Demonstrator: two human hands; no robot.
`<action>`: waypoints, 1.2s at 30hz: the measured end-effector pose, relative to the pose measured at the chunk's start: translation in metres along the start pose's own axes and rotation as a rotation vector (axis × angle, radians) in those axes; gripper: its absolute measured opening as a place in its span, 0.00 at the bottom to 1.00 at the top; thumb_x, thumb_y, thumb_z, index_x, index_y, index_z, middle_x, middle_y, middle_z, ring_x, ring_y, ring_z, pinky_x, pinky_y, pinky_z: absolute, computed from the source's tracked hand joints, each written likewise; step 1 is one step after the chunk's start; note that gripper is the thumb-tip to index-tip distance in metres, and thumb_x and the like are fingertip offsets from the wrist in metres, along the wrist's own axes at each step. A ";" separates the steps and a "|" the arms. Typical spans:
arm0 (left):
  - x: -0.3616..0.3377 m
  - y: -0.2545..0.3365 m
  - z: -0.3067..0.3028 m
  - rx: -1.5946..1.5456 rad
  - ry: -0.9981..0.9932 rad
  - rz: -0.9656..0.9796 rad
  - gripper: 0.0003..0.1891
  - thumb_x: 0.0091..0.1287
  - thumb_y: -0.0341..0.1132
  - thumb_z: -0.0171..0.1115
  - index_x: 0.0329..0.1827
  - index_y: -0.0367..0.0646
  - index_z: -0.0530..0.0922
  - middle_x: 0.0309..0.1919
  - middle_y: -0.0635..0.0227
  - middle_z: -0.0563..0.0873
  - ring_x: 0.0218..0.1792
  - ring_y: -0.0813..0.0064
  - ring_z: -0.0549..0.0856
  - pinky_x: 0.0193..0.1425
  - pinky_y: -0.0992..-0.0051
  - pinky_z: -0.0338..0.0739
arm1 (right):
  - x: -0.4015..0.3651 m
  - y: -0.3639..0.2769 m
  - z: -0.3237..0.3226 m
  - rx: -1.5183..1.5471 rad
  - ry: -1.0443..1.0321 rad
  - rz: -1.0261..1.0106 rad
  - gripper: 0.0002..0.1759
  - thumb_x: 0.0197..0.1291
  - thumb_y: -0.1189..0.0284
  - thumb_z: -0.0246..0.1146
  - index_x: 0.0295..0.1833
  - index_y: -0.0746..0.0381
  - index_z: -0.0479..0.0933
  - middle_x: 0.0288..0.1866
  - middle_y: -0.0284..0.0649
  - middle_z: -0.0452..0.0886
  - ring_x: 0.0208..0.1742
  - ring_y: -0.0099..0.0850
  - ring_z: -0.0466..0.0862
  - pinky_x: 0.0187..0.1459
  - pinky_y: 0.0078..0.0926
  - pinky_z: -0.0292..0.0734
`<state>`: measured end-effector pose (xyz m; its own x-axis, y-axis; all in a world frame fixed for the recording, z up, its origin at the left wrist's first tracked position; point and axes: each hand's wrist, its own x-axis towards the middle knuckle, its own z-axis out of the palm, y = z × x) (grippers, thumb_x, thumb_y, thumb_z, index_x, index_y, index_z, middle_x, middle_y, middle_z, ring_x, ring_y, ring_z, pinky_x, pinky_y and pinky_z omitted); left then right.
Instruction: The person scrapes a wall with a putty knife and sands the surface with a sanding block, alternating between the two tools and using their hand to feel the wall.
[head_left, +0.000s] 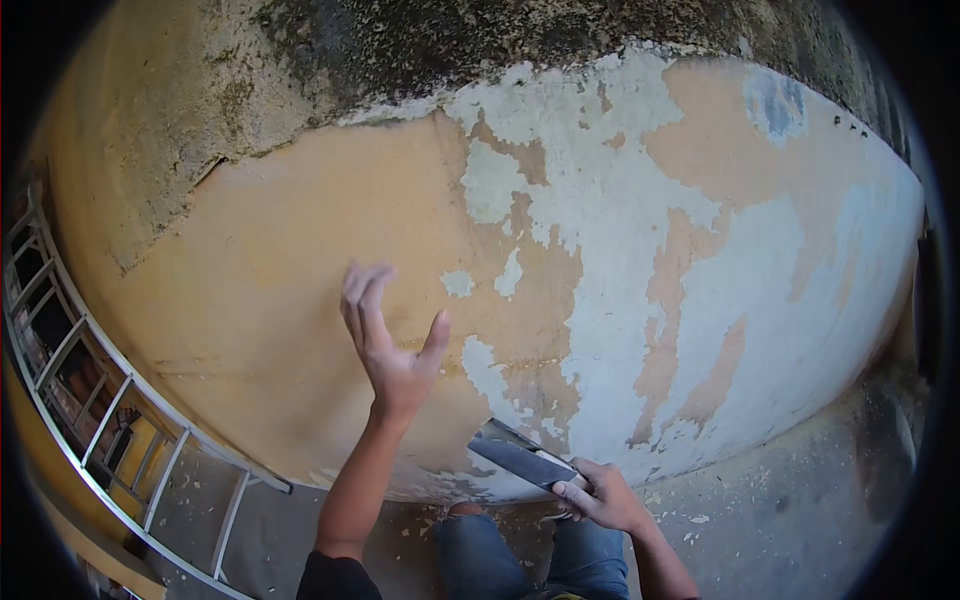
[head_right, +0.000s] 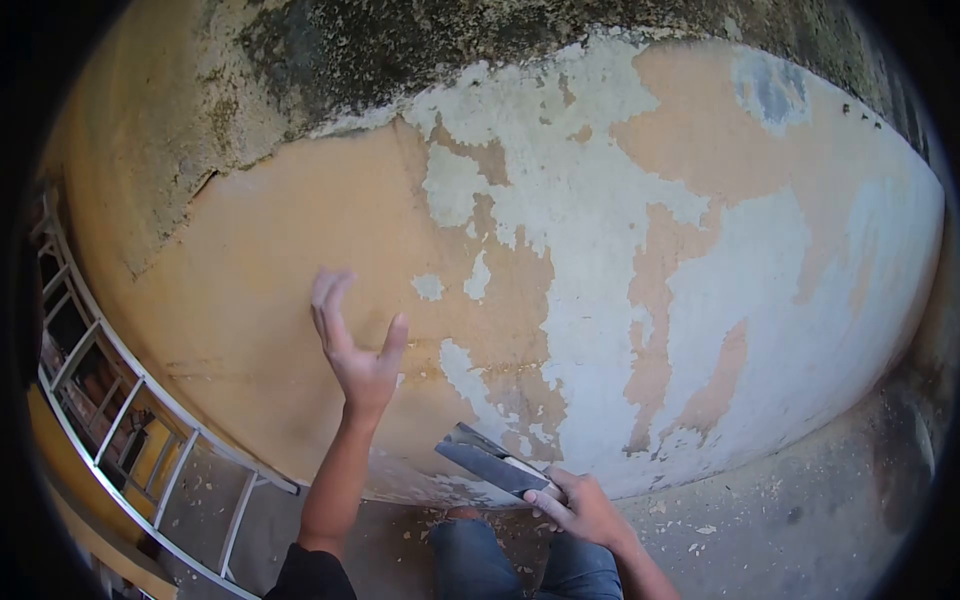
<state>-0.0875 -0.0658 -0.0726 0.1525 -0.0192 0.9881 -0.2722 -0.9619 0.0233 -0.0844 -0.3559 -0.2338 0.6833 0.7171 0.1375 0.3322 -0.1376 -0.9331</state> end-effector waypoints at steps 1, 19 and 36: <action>0.018 -0.002 0.011 0.030 0.055 0.032 0.44 0.59 0.43 0.76 0.74 0.35 0.63 0.72 0.49 0.69 0.76 0.42 0.61 0.78 0.44 0.54 | -0.001 -0.001 0.004 0.073 0.046 0.047 0.17 0.72 0.62 0.66 0.43 0.68 0.77 0.26 0.39 0.85 0.24 0.24 0.85 0.28 0.24 0.79; 0.073 -0.030 0.097 0.310 0.230 0.129 0.43 0.71 0.49 0.63 0.82 0.45 0.48 0.81 0.49 0.55 0.82 0.36 0.45 0.77 0.30 0.34 | -0.019 0.062 0.013 0.236 0.259 0.190 0.15 0.71 0.67 0.66 0.39 0.69 0.76 0.23 0.39 0.84 0.19 0.23 0.82 0.22 0.24 0.77; -0.304 0.108 0.004 -1.673 -0.451 -1.435 0.46 0.67 0.63 0.63 0.77 0.38 0.62 0.70 0.57 0.74 0.71 0.61 0.73 0.78 0.59 0.63 | -0.032 0.058 0.037 0.348 0.090 0.197 0.19 0.72 0.64 0.65 0.55 0.69 0.74 0.28 0.41 0.86 0.22 0.24 0.85 0.25 0.22 0.79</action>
<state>-0.1597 -0.1645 -0.3716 0.9924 -0.0142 0.1223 -0.0863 0.6281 0.7733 -0.1113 -0.3615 -0.3048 0.7713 0.6351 -0.0411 -0.0398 -0.0163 -0.9991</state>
